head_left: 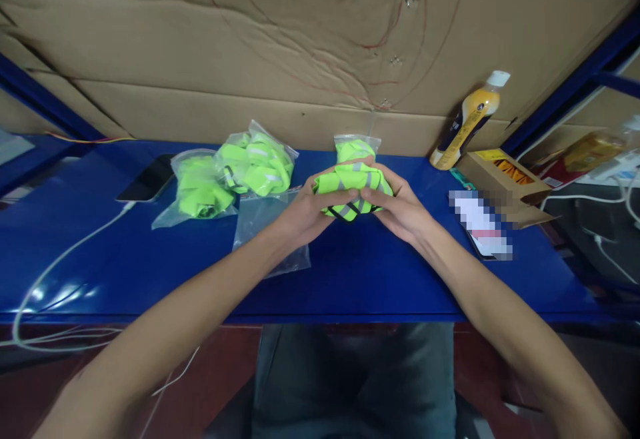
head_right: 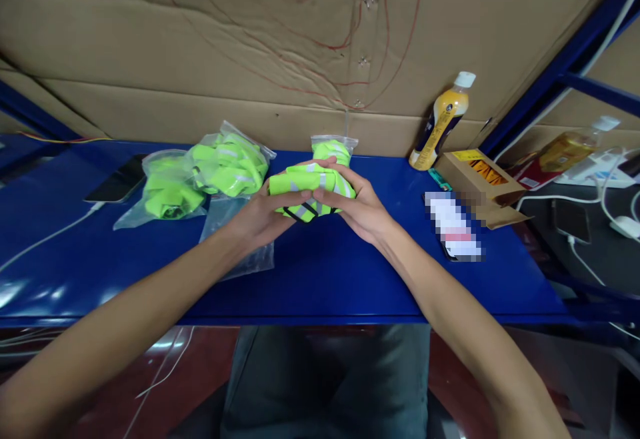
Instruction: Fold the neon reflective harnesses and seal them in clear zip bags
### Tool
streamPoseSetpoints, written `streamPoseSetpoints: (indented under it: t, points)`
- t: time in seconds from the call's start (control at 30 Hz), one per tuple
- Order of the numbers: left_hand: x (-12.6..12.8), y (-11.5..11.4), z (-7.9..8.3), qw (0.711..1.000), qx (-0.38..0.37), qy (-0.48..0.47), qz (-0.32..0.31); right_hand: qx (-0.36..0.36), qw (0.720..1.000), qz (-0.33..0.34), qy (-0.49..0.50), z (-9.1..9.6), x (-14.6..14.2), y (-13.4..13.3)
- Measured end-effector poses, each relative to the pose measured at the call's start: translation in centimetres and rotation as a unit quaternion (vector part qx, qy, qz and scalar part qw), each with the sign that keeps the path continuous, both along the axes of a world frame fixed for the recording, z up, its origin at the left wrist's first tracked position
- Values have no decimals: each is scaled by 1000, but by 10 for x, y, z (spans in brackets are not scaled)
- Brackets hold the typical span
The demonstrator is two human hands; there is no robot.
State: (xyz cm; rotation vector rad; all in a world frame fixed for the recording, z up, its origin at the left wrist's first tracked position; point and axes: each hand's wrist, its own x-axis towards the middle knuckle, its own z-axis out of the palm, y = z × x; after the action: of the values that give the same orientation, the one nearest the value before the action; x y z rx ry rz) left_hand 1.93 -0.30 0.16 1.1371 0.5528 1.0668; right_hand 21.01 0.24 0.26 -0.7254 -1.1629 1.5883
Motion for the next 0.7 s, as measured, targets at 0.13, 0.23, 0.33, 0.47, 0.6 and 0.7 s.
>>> streamPoseSetpoints:
  t: [0.13, 0.23, 0.33, 0.47, 0.6, 0.7]
  points:
    - [3, -1, -3, 998, 13, 32, -44, 7, 998, 63, -28, -11, 9, 7]
    - [-1, -3, 5, 987, 117, 109, -33, 42, 996, 67, -42, -8, 15, 5]
    - [-9, -3, 14, 969, 180, 166, -26, 49, 996, 53, -56, -1, 14, -1]
    - [-16, 0, 15, 958, 227, 175, -22, 12, 999, 32, -31, -1, 5, -6]
    - [-18, 10, 12, 951, 245, 187, 35, 4, 1000, 18, 19, -5, -7, -4]
    - [-30, 22, 23, 933, 244, 245, 102, 21, 999, -20, 22, -3, -6, 1]
